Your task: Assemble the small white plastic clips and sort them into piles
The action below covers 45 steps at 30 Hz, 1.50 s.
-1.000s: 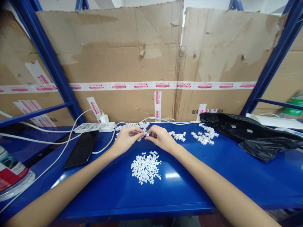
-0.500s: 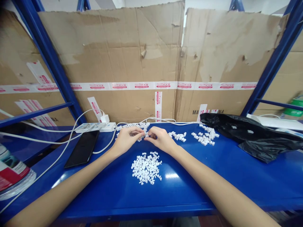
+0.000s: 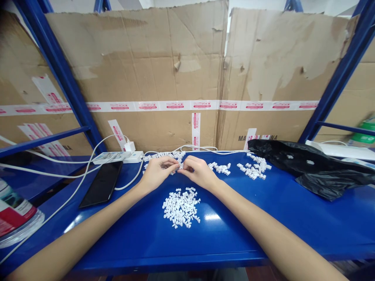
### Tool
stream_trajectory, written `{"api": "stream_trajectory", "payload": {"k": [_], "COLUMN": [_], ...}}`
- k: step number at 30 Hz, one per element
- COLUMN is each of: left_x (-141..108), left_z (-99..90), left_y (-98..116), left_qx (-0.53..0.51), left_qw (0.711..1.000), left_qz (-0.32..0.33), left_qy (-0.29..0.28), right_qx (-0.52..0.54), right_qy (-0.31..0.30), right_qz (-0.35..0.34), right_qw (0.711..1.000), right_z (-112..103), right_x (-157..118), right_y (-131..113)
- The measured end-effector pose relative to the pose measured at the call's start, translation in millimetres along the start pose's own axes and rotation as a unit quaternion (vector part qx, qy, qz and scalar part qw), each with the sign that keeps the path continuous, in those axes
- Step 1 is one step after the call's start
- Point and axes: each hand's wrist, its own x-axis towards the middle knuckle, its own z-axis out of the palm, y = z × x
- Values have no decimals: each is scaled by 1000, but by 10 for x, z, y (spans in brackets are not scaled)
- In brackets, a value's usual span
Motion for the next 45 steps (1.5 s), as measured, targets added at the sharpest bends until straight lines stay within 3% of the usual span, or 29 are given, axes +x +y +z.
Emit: {"api": "stream_trajectory", "payload": {"k": [10,18,45], "left_x": [-4,-8,-34], "left_z": [9,19,-4], "left_y": [19,18,89], "left_qx": [7,28,102], "left_qw": [1000,999,993], "left_qz": [-4,35,60], "left_qy": [15,2,-18], "right_qx": [-4,-10,-9], "right_qy": [2,-7,3], "right_qz": [1,-3,-28], "right_qw": [1000,1000,1000], "right_z": [-4,-10,-7], "right_x": [1,-6,-13], "right_y": [-2,1,7]}}
